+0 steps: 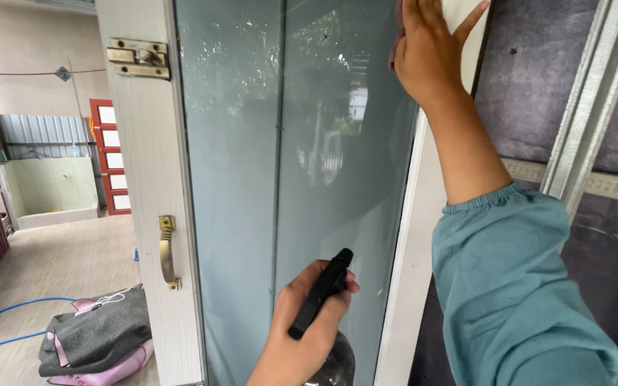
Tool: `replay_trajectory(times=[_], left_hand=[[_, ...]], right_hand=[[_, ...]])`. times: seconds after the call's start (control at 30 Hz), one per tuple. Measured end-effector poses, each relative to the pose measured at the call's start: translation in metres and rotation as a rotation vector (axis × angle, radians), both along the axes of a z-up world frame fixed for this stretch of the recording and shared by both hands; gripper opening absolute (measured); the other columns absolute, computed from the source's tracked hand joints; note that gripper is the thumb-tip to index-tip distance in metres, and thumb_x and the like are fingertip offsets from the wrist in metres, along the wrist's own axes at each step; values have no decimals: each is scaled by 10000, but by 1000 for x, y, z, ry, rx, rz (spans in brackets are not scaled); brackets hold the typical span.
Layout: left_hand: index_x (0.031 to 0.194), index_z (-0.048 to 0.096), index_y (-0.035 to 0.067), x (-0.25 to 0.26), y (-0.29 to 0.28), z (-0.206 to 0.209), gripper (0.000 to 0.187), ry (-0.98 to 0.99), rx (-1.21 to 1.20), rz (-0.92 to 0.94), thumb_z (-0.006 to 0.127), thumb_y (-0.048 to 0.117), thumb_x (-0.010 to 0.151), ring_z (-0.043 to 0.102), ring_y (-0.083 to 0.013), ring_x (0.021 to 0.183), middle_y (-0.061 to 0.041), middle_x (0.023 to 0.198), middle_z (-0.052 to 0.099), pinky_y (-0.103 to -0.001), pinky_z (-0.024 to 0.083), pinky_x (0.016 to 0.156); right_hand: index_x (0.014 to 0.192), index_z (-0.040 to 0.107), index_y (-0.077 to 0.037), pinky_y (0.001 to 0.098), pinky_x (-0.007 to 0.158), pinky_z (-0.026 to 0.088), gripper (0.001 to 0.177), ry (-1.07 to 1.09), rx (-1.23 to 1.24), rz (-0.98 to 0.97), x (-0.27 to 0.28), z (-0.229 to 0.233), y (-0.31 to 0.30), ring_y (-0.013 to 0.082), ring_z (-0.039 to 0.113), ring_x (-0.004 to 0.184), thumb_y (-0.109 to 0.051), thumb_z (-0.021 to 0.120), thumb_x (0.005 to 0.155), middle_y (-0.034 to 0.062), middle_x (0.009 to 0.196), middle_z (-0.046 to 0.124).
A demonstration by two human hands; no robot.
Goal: The person sprays liquid from a bottle onto the glass surface of a door and wipes it with a cloth.
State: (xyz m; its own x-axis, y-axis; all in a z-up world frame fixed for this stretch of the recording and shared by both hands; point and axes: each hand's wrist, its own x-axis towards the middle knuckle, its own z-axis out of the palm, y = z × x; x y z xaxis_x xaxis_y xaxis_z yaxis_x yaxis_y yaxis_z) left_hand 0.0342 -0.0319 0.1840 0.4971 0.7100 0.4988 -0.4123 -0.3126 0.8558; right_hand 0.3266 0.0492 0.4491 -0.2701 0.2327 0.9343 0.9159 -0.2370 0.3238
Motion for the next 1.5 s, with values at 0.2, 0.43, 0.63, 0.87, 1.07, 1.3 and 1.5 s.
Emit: replay_trajectory(times=[0.2,0.43,0.63,0.87,1.07,1.3,1.5], left_hand=[[985,660,-59,2,10,9,210,-204,137,-5,552,59,849,632,-123,890,-81,890,700,-266,509,851],[971,665,-46,22,37,50,198,-291,205,62,569,89,862,645,-137,903,-83,888,701,-273,504,890],[942,675,-24,40,59,86,177,-288,183,113,595,106,852,645,-128,877,-59,856,696,-269,493,809],[942,685,-3,41,82,107,180,-262,188,141,634,139,844,578,-142,806,-37,814,667,-301,448,743],[925,685,1,35,88,116,180,-279,192,114,620,147,842,627,-126,860,-33,829,694,-266,484,846],[910,669,-22,39,90,105,184,-269,198,55,611,141,848,623,-137,857,-47,837,681,-284,489,848],[930,668,-3,48,79,109,179,-254,207,44,599,141,850,614,-132,853,-41,835,673,-290,484,819]], right_hand=[[1607,339,68,748,1136,-92,664,-105,115,-105,0,-63,6,378,312,1564,-33,565,991,293,1664,311],[1517,438,82,765,1113,-66,604,-57,66,-32,-9,-61,11,365,376,1493,-26,573,938,277,1592,401],[1486,497,86,667,1197,57,592,-101,217,21,-14,-30,29,376,445,1465,-32,596,915,288,1556,475],[1469,536,70,641,1273,113,550,-76,215,-50,-2,-58,39,367,504,1441,-72,651,950,284,1509,504],[1511,509,51,702,1168,-40,564,-92,127,1,11,29,10,326,451,1460,8,591,955,242,1585,462],[1501,522,41,675,1248,-17,517,-127,157,-114,0,-46,24,295,476,1496,1,601,991,213,1570,491],[1397,538,105,805,1068,15,544,-87,179,-32,-10,31,17,351,521,1358,47,604,860,260,1447,553]])
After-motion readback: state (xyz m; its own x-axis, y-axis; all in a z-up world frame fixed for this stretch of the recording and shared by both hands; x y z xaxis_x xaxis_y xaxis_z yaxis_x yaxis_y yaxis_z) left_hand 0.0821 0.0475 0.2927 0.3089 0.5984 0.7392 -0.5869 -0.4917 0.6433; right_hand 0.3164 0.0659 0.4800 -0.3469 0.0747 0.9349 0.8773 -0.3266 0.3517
